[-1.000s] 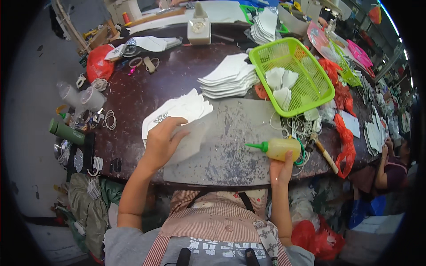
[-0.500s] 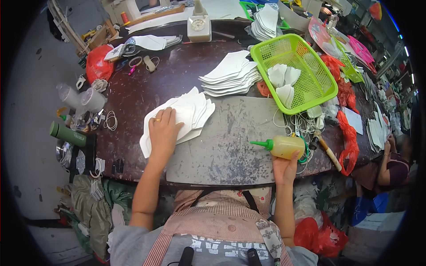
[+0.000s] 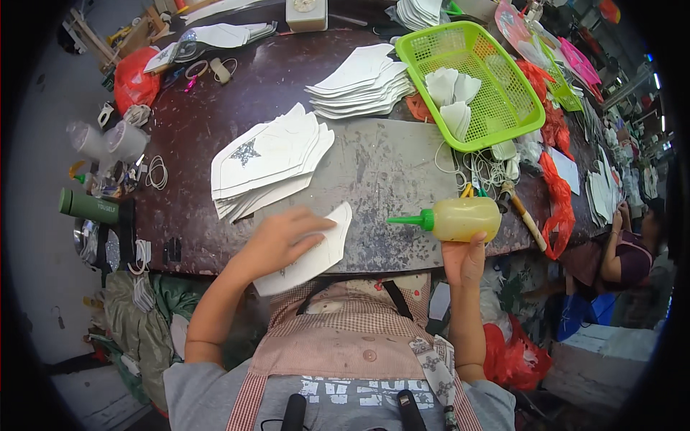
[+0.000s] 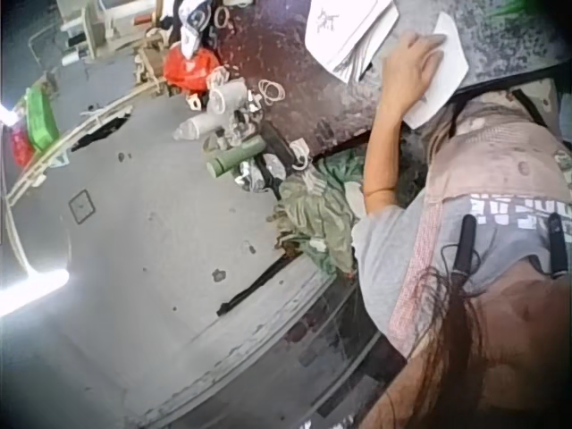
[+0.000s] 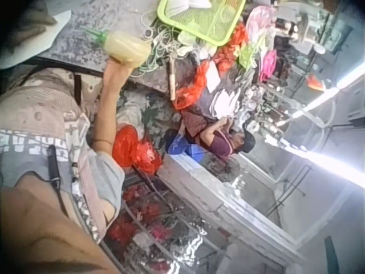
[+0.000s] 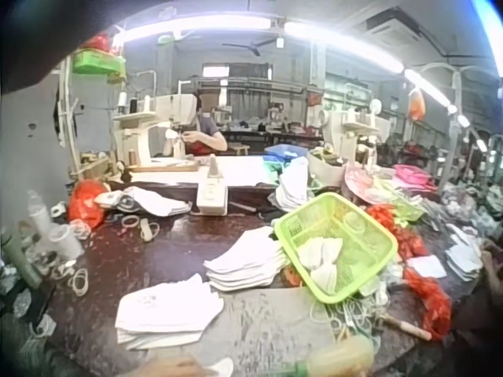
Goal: The person applies glue from a squeeze bottle onto the edges of white fabric pieces with star patterns. They handle the pieces one at a time, applying the adhesive and stacking them on the table.
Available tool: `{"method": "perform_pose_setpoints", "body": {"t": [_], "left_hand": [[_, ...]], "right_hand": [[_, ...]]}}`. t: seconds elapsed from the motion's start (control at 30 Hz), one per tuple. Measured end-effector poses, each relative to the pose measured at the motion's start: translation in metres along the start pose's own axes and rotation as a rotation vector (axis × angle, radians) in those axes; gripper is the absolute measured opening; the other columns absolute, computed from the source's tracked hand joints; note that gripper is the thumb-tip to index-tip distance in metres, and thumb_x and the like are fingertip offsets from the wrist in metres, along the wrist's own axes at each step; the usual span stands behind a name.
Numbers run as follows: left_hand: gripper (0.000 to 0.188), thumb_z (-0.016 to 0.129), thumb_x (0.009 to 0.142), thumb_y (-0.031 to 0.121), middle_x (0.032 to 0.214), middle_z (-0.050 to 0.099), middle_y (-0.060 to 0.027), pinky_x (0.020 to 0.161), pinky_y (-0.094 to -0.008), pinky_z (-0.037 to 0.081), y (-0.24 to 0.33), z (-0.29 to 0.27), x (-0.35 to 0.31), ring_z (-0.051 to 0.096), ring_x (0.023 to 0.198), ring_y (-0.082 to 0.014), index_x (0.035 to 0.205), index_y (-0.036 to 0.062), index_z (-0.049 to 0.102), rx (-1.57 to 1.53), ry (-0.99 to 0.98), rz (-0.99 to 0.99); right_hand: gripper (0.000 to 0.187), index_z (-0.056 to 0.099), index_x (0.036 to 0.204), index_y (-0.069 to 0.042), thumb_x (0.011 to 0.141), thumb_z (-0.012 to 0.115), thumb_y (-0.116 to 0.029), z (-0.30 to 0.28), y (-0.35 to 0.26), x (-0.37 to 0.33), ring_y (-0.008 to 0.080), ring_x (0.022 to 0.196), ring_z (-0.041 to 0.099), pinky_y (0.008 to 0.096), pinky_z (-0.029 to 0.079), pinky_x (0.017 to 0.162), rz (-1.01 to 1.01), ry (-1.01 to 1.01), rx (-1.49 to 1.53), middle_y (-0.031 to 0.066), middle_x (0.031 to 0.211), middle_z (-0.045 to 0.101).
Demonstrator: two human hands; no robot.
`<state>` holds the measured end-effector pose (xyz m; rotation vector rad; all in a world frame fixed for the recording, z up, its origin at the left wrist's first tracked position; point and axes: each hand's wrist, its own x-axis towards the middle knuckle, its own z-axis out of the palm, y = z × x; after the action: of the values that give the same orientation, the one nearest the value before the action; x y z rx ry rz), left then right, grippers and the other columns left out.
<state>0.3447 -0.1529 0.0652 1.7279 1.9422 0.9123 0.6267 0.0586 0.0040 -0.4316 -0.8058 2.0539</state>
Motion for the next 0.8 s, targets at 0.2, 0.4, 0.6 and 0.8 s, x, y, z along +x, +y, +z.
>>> {"method": "perform_pose_setpoints", "body": {"t": [0.2,0.4,0.6,0.8], "left_hand": [[0.038,0.070,0.084,0.034,0.106,0.059,-0.0060,0.069,-0.0369,0.051,-0.016,0.024,-0.005,0.062,0.090,-0.0235,0.122,0.0318,0.068,0.364,-0.060,0.053],[0.040,0.071,0.082,0.036,0.104,0.058,-0.0058,0.067,-0.0367,0.051,-0.027,0.016,0.002,0.061,0.089,-0.0240,0.122,0.0327,0.068,0.297,-0.108,0.087],[0.039,0.073,0.080,0.036,0.101,0.057,-0.0043,0.066,-0.0367,0.050,-0.027,0.014,0.002,0.061,0.085,-0.0228,0.119,0.0321,0.069,0.248,-0.103,0.056],[0.039,0.069,0.084,0.040,0.107,0.055,-0.0046,0.072,-0.0381,0.049,-0.030,0.013,0.002,0.059,0.096,-0.0232,0.122,0.0321,0.066,0.208,-0.172,0.015]], "right_hand": [[0.047,0.049,0.128,0.001,0.092,0.069,-0.022,0.036,0.012,0.022,0.0227,0.108,0.062,0.0397,0.053,0.093,0.032,0.099,-0.305,0.0111,0.119,0.060],[0.038,0.056,0.117,0.003,0.092,0.070,-0.020,0.051,0.036,0.054,0.0198,0.098,0.064,0.0365,0.055,0.086,0.114,0.084,-0.327,0.0096,0.108,0.063],[0.044,0.056,0.117,0.002,0.088,0.075,-0.025,0.042,0.047,0.070,0.0180,0.096,0.063,0.0345,0.054,0.086,0.106,0.034,-0.444,0.0087,0.107,0.063],[0.046,0.056,0.117,0.002,0.087,0.076,-0.026,0.050,0.047,0.073,0.0178,0.094,0.063,0.0339,0.053,0.085,0.116,0.018,-0.443,0.0086,0.106,0.063]]}}
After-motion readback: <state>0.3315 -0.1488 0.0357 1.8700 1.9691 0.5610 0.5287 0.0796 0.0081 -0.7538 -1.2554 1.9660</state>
